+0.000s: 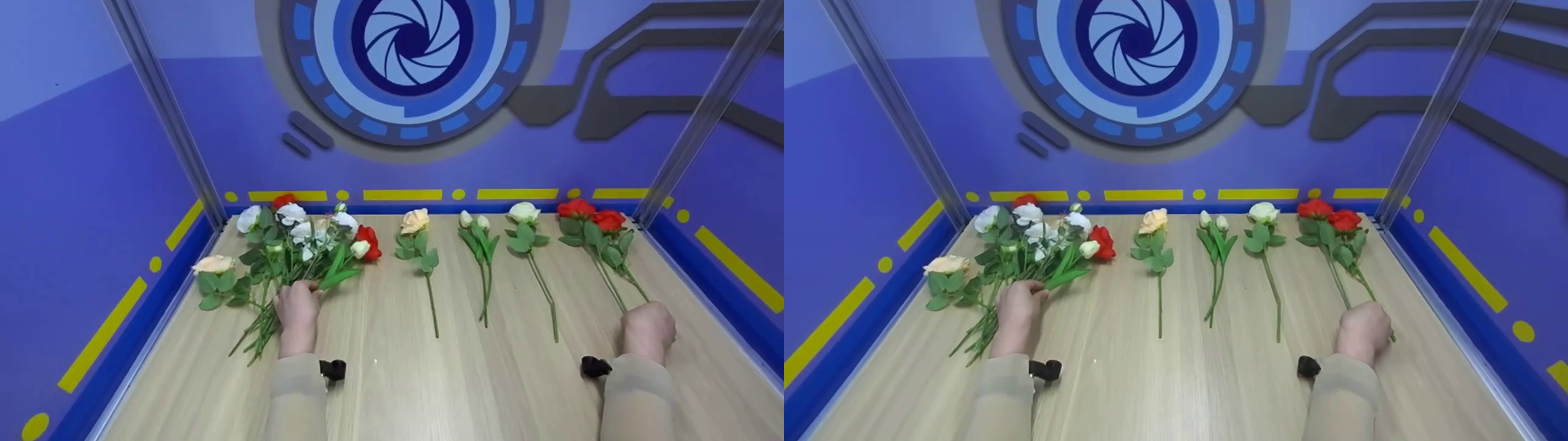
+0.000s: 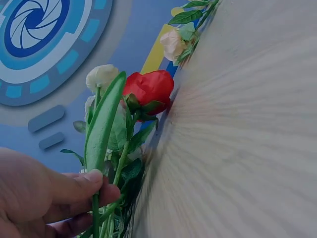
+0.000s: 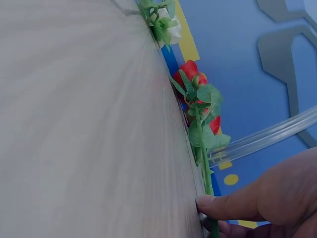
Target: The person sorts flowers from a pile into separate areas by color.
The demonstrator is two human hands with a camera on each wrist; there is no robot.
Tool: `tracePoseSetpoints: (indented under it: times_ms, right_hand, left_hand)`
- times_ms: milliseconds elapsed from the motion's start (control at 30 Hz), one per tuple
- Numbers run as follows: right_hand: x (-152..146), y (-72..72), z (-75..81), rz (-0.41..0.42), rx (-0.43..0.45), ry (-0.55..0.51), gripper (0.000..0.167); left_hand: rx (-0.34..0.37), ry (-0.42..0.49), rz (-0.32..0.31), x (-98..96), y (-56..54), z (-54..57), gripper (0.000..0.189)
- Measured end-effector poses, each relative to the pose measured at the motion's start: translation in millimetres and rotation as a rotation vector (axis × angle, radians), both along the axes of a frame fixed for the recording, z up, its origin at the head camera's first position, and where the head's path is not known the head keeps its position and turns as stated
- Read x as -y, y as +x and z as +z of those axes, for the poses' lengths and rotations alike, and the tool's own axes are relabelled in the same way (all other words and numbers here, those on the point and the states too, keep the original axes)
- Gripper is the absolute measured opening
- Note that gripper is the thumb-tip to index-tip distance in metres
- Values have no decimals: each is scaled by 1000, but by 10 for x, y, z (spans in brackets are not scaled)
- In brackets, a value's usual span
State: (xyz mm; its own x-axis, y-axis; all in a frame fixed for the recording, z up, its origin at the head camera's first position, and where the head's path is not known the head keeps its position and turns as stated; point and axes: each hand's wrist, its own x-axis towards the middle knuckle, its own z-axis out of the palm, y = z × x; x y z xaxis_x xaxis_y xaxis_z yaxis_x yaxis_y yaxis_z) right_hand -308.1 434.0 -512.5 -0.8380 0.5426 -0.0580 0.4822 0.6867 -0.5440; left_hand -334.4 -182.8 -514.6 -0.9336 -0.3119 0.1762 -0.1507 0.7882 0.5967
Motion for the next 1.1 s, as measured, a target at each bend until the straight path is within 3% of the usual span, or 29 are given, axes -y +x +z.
tracePoseSetpoints:
  times_ms: [233, 333, 633, 800, 967, 1100]
  right_hand:
    - [35, 18, 5, -24, 45, -51, 39]
    - [57, 4, 51, -14, 49, -56, 43]
    - [309, -110, 303, 33, -66, -17, 39]
    - [618, -175, 404, 70, -165, 1, 39]
    - [988, -224, 478, 175, -266, 23, 36]
    - [1325, -232, 507, 281, -314, -4, 33]
  left_hand:
    - [-52, -17, -12, 16, 26, 43, 20]
    - [-47, 41, -24, 10, 26, 80, 20]
    - [-104, 382, -81, -151, 1, 283, 20]
    - [-195, 575, -129, -325, 11, 419, 20]
    - [-272, 847, -176, -492, 32, 508, 19]
    - [-255, 1038, -206, -607, 48, 530, 18]
